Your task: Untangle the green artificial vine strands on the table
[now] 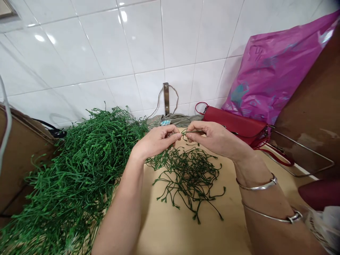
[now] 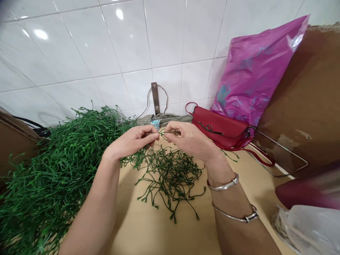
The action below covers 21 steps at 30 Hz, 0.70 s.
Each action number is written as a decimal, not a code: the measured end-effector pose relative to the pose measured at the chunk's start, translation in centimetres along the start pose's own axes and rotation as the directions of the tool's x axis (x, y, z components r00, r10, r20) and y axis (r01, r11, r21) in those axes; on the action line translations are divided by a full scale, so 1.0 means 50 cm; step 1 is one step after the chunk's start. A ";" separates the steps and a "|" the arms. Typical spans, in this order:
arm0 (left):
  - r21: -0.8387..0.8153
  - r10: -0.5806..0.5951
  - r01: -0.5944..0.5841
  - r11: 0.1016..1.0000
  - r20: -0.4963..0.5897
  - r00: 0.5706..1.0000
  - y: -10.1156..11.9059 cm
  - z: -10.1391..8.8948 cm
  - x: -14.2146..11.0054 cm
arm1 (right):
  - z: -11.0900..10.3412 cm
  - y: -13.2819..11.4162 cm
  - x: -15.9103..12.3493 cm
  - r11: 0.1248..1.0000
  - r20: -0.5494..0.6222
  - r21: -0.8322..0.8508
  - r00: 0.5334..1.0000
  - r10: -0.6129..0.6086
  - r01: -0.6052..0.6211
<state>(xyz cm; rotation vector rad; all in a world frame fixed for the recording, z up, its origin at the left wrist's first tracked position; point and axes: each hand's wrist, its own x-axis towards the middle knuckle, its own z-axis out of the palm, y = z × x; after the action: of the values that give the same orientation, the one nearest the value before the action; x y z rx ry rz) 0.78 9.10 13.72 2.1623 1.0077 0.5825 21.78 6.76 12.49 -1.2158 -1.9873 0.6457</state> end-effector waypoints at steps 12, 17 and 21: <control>0.070 0.069 -0.066 0.995 -0.041 0.997 0.001 0.006 0.003 | 0.003 -0.002 0.001 0.994 0.062 0.089 0.996 0.066 -0.071; 0.106 0.013 -0.012 0.994 -0.009 1.000 0.011 0.006 0.001 | -0.006 0.002 -0.002 0.999 -0.033 -0.039 0.999 0.032 -0.033; 0.135 -0.003 0.002 0.991 0.012 1.000 0.013 0.000 -0.004 | -0.013 -0.002 -0.009 0.973 -0.036 -0.215 0.994 -0.099 0.089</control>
<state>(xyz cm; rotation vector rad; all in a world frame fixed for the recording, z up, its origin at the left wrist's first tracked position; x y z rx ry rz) 0.98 8.60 14.18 2.2788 1.0705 0.5126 22.34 6.33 12.83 -1.2403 -2.1014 0.3612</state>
